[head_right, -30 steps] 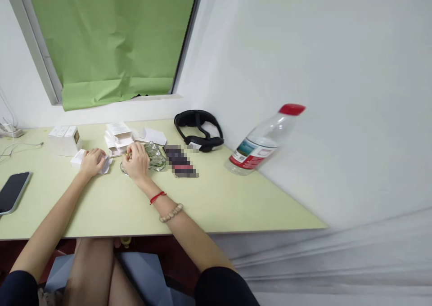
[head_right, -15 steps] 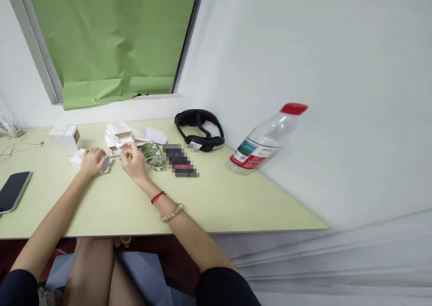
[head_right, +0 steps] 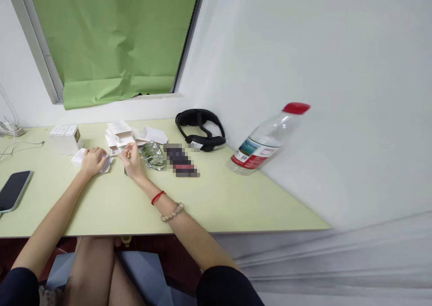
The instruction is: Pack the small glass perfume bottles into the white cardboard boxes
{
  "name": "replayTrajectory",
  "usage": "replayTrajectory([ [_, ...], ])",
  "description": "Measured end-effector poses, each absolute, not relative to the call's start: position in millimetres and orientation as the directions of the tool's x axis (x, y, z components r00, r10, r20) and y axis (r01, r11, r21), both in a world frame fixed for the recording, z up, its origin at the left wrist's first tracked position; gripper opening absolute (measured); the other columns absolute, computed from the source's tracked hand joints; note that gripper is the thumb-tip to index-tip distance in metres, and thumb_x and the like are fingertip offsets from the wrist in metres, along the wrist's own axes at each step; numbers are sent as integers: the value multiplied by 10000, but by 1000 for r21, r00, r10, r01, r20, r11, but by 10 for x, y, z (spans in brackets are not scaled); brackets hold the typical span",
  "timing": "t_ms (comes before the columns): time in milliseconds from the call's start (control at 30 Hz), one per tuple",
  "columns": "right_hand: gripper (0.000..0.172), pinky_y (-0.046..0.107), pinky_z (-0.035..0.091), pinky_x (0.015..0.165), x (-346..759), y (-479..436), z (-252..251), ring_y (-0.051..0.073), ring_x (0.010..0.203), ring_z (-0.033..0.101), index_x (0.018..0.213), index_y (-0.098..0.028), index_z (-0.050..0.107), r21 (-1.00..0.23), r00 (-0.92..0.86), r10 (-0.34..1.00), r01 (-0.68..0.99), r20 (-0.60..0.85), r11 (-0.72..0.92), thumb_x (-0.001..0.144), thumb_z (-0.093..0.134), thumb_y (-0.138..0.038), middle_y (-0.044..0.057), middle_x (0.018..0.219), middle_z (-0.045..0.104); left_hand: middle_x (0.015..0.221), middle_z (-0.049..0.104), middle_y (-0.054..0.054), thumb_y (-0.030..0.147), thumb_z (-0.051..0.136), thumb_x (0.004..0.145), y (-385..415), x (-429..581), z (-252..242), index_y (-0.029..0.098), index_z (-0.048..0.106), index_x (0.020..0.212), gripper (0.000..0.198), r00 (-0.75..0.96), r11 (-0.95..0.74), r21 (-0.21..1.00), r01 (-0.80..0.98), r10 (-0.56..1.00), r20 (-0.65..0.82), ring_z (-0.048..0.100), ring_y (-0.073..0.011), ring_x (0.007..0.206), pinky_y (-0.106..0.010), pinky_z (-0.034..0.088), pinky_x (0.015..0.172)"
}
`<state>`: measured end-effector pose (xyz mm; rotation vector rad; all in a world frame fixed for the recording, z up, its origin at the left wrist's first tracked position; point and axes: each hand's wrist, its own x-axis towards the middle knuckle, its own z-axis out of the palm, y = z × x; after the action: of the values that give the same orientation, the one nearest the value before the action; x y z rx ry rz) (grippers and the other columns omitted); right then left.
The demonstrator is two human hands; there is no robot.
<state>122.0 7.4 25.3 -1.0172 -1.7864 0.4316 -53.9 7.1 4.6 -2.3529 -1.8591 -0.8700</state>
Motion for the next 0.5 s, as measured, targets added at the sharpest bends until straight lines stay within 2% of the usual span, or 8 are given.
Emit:
replayTrajectory([
  [100, 291, 307, 445, 759, 1228, 57, 269, 162, 779, 502, 947, -199, 334, -632, -181, 775, 483, 605, 606, 732, 474, -336, 30, 825, 471, 1012, 638, -73, 255, 395, 896, 70, -537, 46, 181, 569, 938, 194, 139, -293, 310, 904, 889, 436, 560, -235, 989, -397, 309, 849],
  [233, 332, 362, 390, 890, 1240, 5, 312, 208, 907, 535, 1054, -171, 403, -414, -361, 701, 609, 615, 676, 745, 488, -257, 67, 892, 562, 1012, 639, -72, 258, 398, 897, 67, -535, 46, 184, 569, 935, 190, 140, -296, 306, 905, 886, 442, 562, -235, 989, -395, 307, 846],
  [367, 299, 351, 376, 887, 1216, -45, 330, 187, 837, 596, 1127, -173, 407, -362, -404, 709, 652, 578, 666, 831, 436, -202, 32, 868, 636, 1010, 640, -76, 253, 393, 897, 67, -534, 44, 185, 566, 935, 191, 143, -300, 302, 905, 882, 449, 560, -237, 990, -393, 307, 846],
  [500, 345, 319, 400, 858, 1178, -68, 350, 183, 840, 617, 1137, -191, 429, -371, -367, 727, 676, 580, 637, 801, 506, -177, 15, 873, 664, 1006, 638, -77, 254, 394, 894, 73, -535, 38, 189, 563, 933, 185, 140, -300, 313, 901, 884, 447, 561, -235, 977, -395, 307, 844],
])
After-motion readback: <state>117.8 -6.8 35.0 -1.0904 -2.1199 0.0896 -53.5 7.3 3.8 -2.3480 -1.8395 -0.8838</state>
